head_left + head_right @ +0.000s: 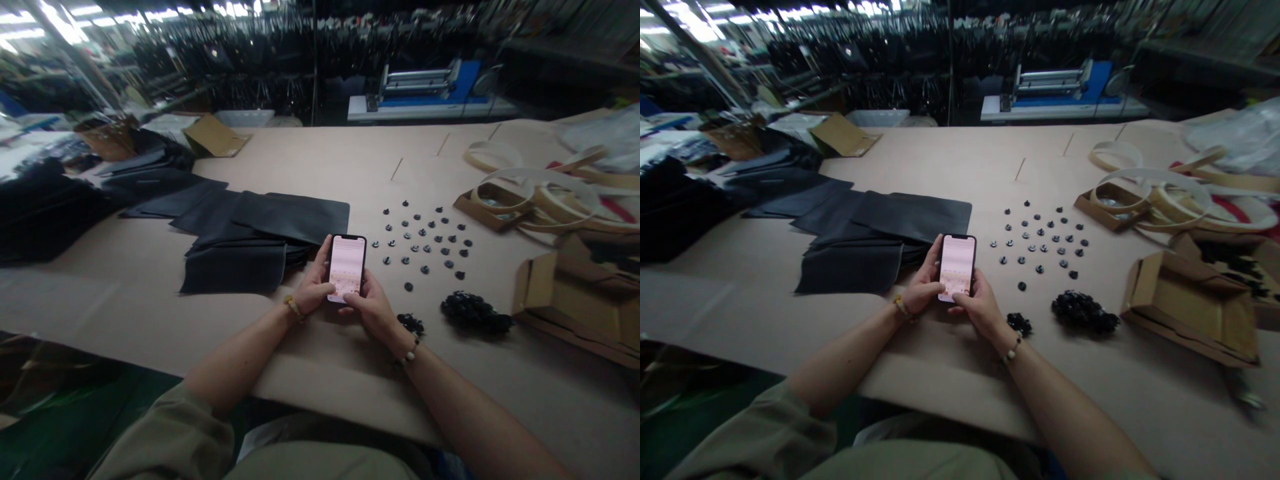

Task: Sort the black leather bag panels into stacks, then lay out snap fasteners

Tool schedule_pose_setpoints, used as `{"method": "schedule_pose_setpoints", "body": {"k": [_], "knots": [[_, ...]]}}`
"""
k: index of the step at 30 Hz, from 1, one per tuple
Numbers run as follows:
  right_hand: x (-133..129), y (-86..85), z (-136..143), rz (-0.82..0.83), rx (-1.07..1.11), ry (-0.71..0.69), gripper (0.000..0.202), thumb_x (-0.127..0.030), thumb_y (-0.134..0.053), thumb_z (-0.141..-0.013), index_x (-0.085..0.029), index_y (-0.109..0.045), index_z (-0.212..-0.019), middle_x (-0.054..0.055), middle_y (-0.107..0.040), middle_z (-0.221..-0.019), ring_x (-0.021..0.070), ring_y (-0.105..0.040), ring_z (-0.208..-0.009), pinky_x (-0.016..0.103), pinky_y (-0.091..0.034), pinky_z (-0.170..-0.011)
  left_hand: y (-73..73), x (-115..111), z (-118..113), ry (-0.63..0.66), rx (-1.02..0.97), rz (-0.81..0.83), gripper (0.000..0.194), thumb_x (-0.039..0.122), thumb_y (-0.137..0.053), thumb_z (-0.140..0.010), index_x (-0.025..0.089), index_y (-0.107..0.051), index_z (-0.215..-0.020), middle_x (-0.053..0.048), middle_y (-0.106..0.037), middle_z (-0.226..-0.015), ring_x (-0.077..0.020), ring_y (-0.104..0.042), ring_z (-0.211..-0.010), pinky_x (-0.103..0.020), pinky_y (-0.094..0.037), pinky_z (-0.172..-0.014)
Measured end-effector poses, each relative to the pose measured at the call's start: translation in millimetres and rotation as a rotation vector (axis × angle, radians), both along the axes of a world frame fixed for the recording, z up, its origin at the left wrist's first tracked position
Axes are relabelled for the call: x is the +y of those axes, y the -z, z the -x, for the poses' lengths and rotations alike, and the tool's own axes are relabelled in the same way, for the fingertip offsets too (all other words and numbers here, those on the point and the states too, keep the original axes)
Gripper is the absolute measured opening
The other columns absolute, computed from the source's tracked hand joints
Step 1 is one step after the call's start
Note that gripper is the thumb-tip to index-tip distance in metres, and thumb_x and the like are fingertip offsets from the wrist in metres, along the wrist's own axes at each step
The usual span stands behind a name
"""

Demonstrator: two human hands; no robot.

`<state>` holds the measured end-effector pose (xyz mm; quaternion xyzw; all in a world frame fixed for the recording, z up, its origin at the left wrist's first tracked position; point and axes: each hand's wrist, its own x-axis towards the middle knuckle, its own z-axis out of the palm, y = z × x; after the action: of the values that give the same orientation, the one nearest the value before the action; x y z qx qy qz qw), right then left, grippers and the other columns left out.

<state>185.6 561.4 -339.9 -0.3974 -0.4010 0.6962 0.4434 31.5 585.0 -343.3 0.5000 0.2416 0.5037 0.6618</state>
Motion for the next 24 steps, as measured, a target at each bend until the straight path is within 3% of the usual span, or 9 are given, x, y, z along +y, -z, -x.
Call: {"method": "schedule_pose_setpoints", "body": {"k": [14,24], "knots": [[0.2,-0.5,-0.8,0.002,0.033,-0.009,0.069,-0.016,-0.071,-0.065,-0.022,-0.046,-0.129,0.009,-0.064,-0.124,0.0232,-0.069,-0.095,0.025,-0.061,-0.054,-0.8,-0.7,-0.5,-0.003,0.020,0.015,0.118,0.014,-0.067,-0.066,0.034,0.004,-0.159,-0.014,-0.038,-0.155,-0.0328,-0.053,-0.127,-0.047,-0.050,-0.099],[3.9,8.3,-2.2,0.077,0.156,-0.025,0.075,-0.010,-0.061,-0.059,-0.025,-0.045,-0.131,0.009,-0.065,-0.125,0.0263,-0.070,-0.094,0.029,-0.062,-0.053,-0.6,0.4,0.5,-0.023,0.028,0.015,0.117,0.016,-0.068,-0.066,0.032,0.002,-0.159,-0.014,-0.034,-0.157,-0.0324,-0.052,-0.128,-0.039,-0.053,-0.093]]}}
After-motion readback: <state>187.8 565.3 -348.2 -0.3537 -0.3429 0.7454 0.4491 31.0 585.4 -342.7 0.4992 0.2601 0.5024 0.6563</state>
